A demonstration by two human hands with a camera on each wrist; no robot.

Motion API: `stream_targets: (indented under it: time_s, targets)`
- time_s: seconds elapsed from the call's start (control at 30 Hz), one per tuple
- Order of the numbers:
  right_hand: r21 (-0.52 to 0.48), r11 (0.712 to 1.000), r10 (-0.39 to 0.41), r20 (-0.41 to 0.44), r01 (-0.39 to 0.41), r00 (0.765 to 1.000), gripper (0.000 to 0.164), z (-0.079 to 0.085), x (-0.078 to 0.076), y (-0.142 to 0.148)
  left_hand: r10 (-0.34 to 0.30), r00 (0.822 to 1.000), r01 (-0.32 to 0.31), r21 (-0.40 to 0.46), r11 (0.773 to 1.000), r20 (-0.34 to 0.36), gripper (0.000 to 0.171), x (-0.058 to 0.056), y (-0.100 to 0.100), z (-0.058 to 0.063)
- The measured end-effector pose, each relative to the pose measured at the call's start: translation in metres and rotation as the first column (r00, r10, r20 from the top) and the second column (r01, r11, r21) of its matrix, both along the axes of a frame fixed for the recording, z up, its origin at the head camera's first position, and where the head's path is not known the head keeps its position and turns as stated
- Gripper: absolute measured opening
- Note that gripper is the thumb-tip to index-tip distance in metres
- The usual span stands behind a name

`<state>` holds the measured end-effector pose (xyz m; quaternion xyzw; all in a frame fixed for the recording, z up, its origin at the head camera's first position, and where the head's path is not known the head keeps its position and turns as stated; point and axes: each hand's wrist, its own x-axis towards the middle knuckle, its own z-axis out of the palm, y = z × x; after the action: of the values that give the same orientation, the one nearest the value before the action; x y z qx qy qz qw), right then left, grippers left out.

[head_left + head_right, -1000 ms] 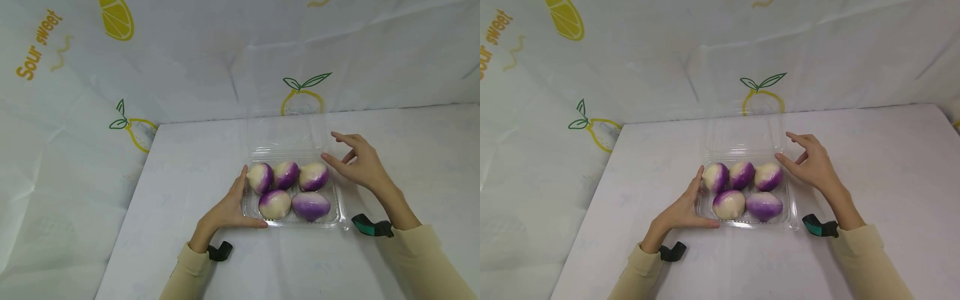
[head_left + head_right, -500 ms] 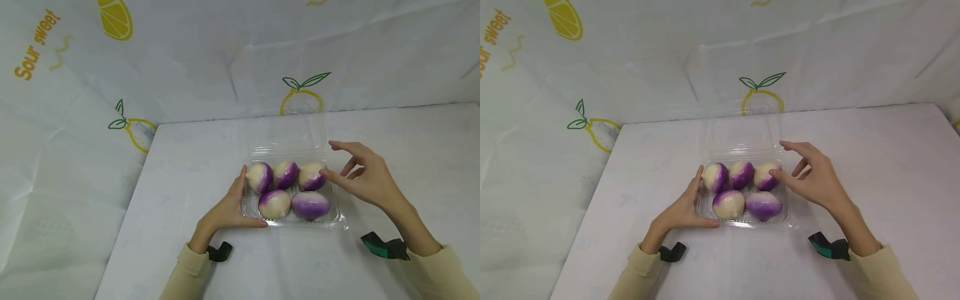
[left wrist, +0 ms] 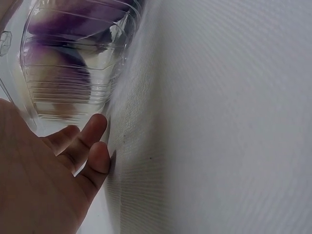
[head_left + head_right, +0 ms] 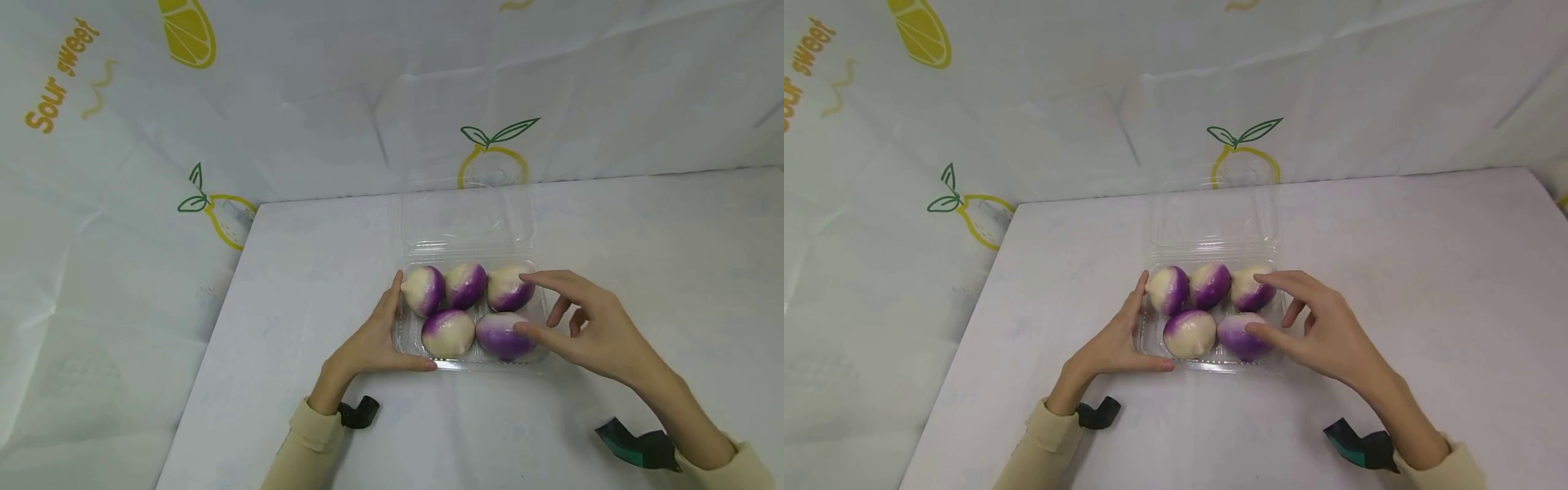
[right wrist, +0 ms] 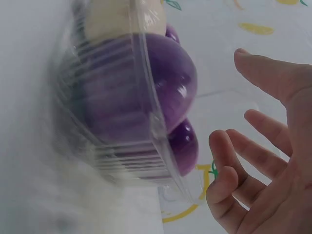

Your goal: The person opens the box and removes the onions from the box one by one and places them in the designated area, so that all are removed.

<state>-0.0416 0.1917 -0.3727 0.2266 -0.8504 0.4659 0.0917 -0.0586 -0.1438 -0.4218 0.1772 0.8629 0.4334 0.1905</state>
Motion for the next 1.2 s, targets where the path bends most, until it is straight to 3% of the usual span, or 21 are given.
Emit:
stream_targets:
  time_s: [0.4, 0.87, 1.2]
  targets:
    - [0.098, 0.992, 0.085, -0.011, -0.084, 0.996, 0.072, -0.014, 0.010, -0.008, 0.005, 1.000, -0.005, 0.004, 1.000, 0.015, 0.149, 0.000, -0.001, 0.000]
    - [0.205, 0.977, 0.076, -0.057, -0.063, 0.995, 0.066, -0.018, 0.013, -0.011, 0.011, 1.000, -0.011, -0.006, 1.000, 0.005, 0.148, -0.001, -0.001, -0.001]
    - [0.262, 0.964, 0.049, -0.034, -0.039, 0.998, 0.062, -0.018, 0.014, -0.015, 0.011, 1.000, -0.011, -0.010, 1.000, 0.003, 0.147, -0.001, -0.001, -0.001]
